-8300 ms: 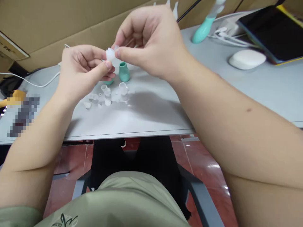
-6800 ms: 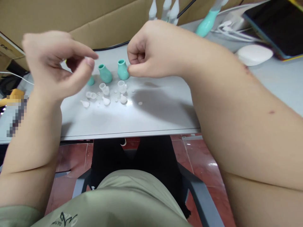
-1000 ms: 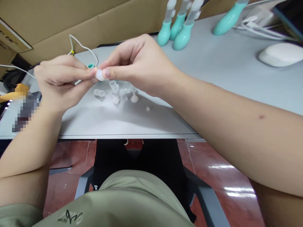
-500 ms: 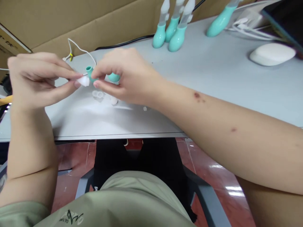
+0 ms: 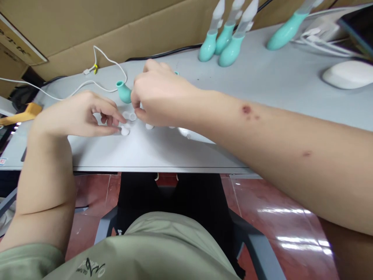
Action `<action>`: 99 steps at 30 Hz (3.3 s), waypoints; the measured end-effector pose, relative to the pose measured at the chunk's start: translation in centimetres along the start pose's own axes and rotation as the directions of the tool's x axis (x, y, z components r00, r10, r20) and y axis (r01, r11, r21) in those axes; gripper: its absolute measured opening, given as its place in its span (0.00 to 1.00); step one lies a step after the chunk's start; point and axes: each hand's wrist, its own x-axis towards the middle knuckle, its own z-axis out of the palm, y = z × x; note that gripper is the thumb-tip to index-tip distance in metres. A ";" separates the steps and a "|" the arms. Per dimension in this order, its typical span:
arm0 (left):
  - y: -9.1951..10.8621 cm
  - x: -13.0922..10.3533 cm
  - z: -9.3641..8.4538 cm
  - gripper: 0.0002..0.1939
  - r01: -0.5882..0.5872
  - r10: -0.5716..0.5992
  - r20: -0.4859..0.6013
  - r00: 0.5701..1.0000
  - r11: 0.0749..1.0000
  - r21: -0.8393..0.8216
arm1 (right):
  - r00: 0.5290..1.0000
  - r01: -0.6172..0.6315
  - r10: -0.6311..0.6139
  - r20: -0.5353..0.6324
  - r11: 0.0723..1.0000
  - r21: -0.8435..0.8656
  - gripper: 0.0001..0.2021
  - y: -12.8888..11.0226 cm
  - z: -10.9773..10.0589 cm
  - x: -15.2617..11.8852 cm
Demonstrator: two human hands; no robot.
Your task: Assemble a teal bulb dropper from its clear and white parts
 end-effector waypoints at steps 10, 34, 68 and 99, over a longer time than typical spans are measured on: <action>-0.1 0.9 0.5 0.14 0.060 -0.041 -0.169 0.985 0.992 0.109 | 0.955 -0.178 0.227 0.192 0.954 -0.241 0.13 -5.1 -2.6 0.8; -2.1 0.2 0.2 0.17 0.203 -0.209 -0.213 0.954 0.978 -0.048 | 0.975 -0.106 0.168 0.147 0.928 -0.358 0.06 -3.5 -0.2 0.8; 0.6 2.6 2.9 0.29 0.080 -0.260 -0.511 0.819 0.934 -0.348 | 0.889 0.101 0.234 -0.394 0.739 0.666 0.13 -1.6 -2.4 -0.7; 1.6 3.2 3.4 0.36 0.049 -0.270 -0.546 0.793 0.922 -0.385 | 0.934 0.045 0.211 -0.287 0.729 0.683 0.09 -1.2 -2.7 -1.0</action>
